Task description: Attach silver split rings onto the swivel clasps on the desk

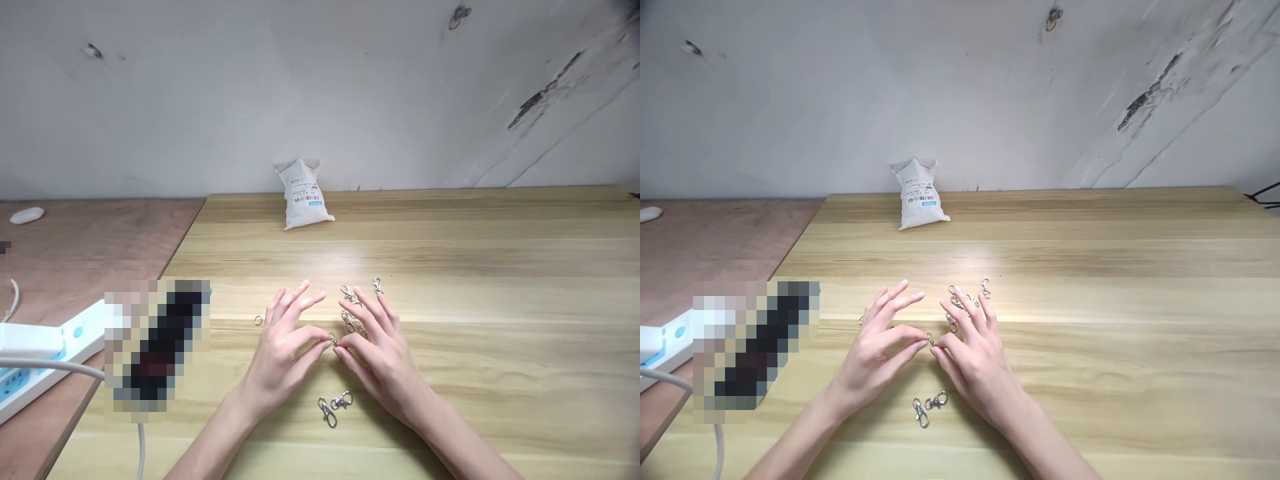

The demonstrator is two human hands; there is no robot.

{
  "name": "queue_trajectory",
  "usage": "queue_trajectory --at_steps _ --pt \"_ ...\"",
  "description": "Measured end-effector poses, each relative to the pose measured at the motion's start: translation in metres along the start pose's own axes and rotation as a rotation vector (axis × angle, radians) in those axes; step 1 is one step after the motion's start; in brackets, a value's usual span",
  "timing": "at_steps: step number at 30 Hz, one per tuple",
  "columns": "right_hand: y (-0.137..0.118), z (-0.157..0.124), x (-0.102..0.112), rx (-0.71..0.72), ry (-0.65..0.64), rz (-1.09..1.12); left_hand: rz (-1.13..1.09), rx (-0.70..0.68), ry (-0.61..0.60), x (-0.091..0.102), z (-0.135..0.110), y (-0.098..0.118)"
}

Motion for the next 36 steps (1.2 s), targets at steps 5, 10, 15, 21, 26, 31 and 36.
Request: queue_trajectory --at_steps 5,10,15,21,26,31,36 --pt "0.007 -0.003 -0.004 -0.087 -0.014 -0.014 -0.021 -0.005 -0.014 -0.002 0.000 0.001" --pt "0.007 -0.003 -0.002 -0.152 -0.011 -0.052 -0.050 0.023 -0.008 -0.003 -0.001 0.003" --pt "-0.005 0.001 0.003 -0.160 0.041 -0.147 -0.056 0.031 0.027 -0.006 -0.002 0.010" --pt "-0.012 0.001 0.005 -0.138 0.104 -0.183 -0.027 0.032 0.089 -0.008 -0.005 0.020" --pt "-0.012 -0.001 -0.003 -0.115 0.081 -0.163 -0.029 0.057 0.088 -0.007 -0.004 0.017" --pt "-0.010 -0.001 -0.009 -0.110 0.036 -0.106 -0.040 0.035 0.043 -0.008 -0.004 0.015" --pt "-0.007 -0.001 -0.005 -0.107 0.069 -0.065 -0.078 0.035 0.045 -0.012 -0.005 0.016"
Point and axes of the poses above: each hand's wrist, its own z-axis towards the middle knuckle, its own x-axis out of the back of the hand, y = z × x, the point moved 7 cm from there along z, towards the middle knuckle, and after that the axes turned 7 degrees about x, right-handed, at the moved point
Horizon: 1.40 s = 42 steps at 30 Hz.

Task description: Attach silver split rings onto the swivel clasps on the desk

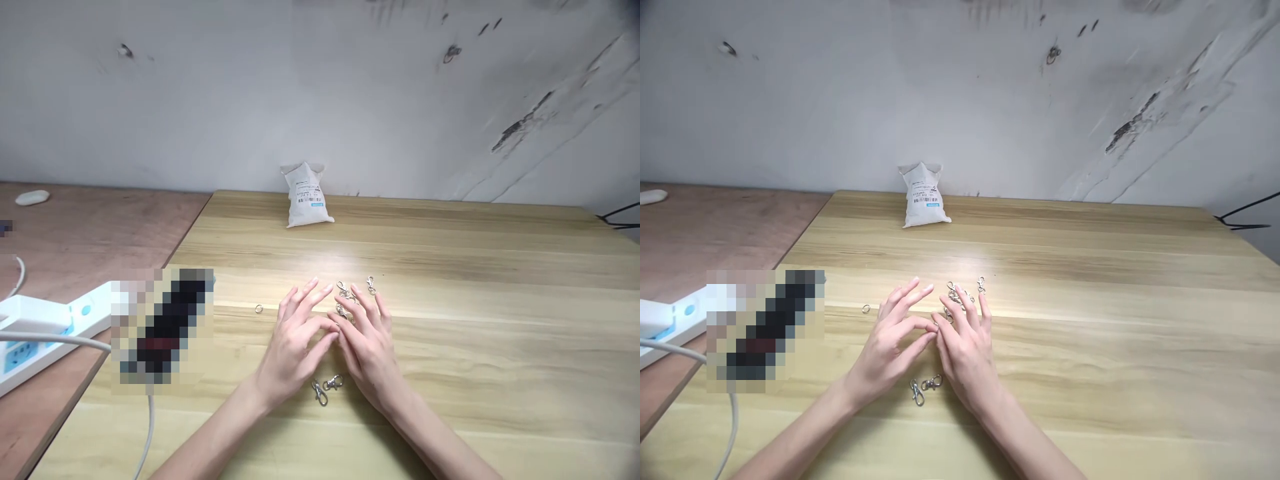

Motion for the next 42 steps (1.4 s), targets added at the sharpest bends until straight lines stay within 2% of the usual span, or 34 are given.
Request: queue_trajectory --at_steps 7,10,13,16,20,23,27,30,32,35,38,42 --pt "0.001 0.000 0.001 0.057 -0.007 0.069 -0.055 0.057 -0.024 0.000 0.001 -0.014" --pt "-0.001 -0.002 0.000 0.089 -0.018 0.086 -0.055 0.023 -0.049 0.000 0.002 -0.016" --pt "-0.005 -0.003 -0.001 0.124 -0.036 0.112 -0.058 -0.025 -0.013 0.003 0.002 -0.014" --pt "-0.006 -0.004 -0.003 0.114 -0.060 0.130 -0.088 -0.010 0.005 0.005 0.003 -0.016" --pt "-0.003 -0.003 -0.002 0.092 -0.061 0.133 -0.113 0.029 -0.056 0.002 0.004 -0.020" --pt "0.000 -0.001 -0.001 0.081 -0.088 0.112 0.032 -0.050 -0.069 0.001 0.005 -0.018" --pt "0.001 0.001 -0.003 0.056 -0.168 0.084 0.335 -0.248 0.053 0.002 0.002 -0.003" --pt "0.001 0.002 -0.001 0.033 -0.161 0.105 0.446 -0.343 0.122 0.000 -0.003 0.010" --pt "0.003 0.002 0.001 0.012 -0.137 0.139 0.400 -0.303 0.157 0.003 -0.004 0.013" --pt "0.004 0.002 0.004 0.015 -0.107 0.182 0.227 -0.152 0.153 0.006 -0.001 0.005" --pt "0.009 0.000 0.006 0.027 -0.083 0.196 0.154 -0.064 0.075 0.007 0.005 -0.012" --pt "0.030 -0.002 0.007 -0.018 -0.046 0.111 0.260 -0.004 -0.028 0.023 0.012 -0.047"
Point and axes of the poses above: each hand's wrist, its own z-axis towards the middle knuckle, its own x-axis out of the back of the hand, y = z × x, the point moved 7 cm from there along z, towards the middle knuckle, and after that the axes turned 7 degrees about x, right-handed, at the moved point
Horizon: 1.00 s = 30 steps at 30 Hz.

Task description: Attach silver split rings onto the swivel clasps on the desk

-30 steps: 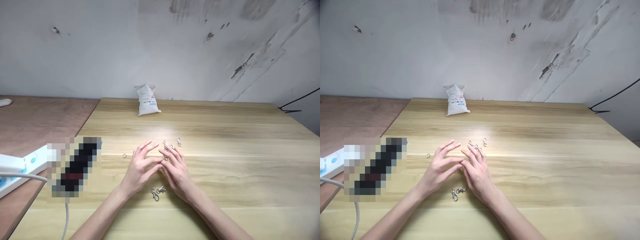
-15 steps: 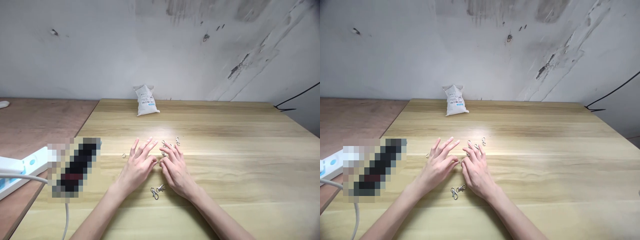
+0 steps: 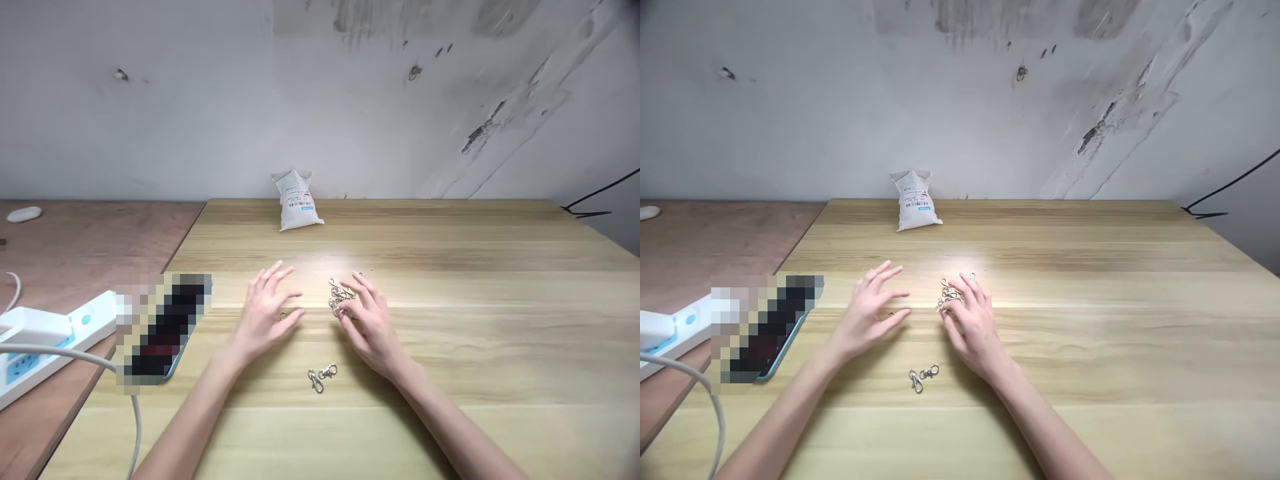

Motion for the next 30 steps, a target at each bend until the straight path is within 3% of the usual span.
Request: queue_trajectory --at_steps 4,7,9,11,15,24,30 --pt "0.019 -0.001 0.002 -0.001 0.002 -0.067 0.026 0.018 -0.106 0.015 0.000 -0.034" --pt "0.016 0.000 0.010 0.038 0.015 -0.102 0.029 0.004 -0.141 0.018 -0.003 -0.041" --pt "0.003 0.000 0.012 0.106 -0.056 -0.071 0.034 -0.030 -0.160 0.014 -0.005 -0.038" --pt "-0.016 -0.001 0.007 0.211 -0.209 0.016 0.040 -0.068 -0.181 0.008 -0.006 -0.033" --pt "-0.037 -0.006 -0.001 0.268 -0.363 0.095 0.034 -0.122 -0.198 0.000 -0.005 -0.021" --pt "-0.040 -0.008 -0.005 0.297 -0.375 0.036 -0.025 -0.153 -0.222 -0.010 -0.005 -0.009" --pt "-0.042 -0.009 -0.013 0.285 -0.335 0.017 -0.113 -0.038 -0.331 -0.017 -0.007 -0.012"
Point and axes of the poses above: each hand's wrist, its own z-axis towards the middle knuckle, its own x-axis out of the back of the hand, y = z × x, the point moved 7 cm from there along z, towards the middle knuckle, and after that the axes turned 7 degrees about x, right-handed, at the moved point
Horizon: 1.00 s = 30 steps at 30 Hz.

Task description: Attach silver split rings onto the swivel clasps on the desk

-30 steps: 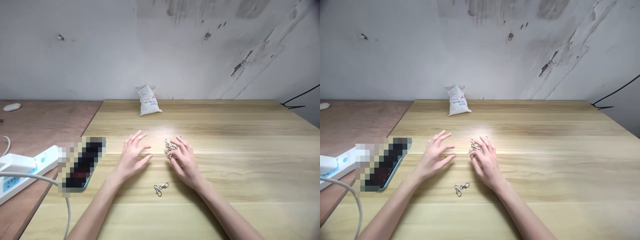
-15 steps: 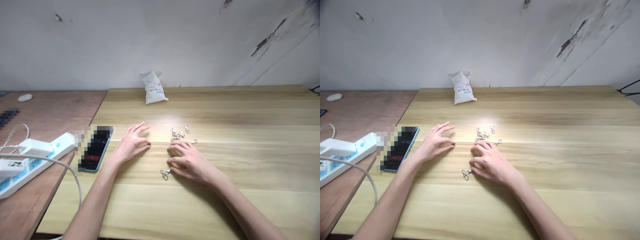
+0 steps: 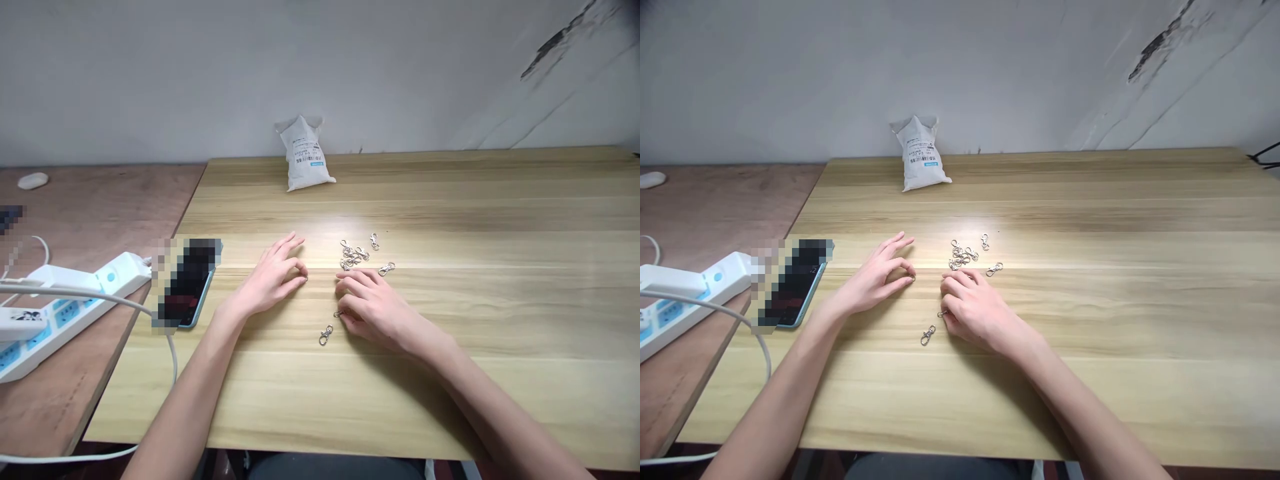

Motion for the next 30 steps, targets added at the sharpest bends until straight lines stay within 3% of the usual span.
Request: queue_trajectory --at_steps 5,10,14,20,26,30 --pt "-0.003 0.001 -0.005 0.016 0.033 -0.060 -0.001 -0.011 0.022 -0.001 0.001 0.001" --pt "0.004 0.000 0.003 -0.002 0.072 -0.074 0.018 -0.109 0.180 0.007 0.003 0.015" --pt "0.013 -0.002 0.010 -0.049 0.122 -0.081 -0.122 -0.131 0.284 0.013 0.002 0.032" --pt "0.024 -0.007 0.019 -0.175 0.245 0.011 -0.402 0.028 0.241 0.006 0.003 0.038" --pt "0.022 -0.005 0.025 -0.257 0.378 0.208 -0.454 0.041 0.226 -0.001 0.004 0.042" --pt "0.023 -0.005 0.019 -0.308 0.401 0.263 -0.467 0.031 0.242 -0.002 0.004 0.046"
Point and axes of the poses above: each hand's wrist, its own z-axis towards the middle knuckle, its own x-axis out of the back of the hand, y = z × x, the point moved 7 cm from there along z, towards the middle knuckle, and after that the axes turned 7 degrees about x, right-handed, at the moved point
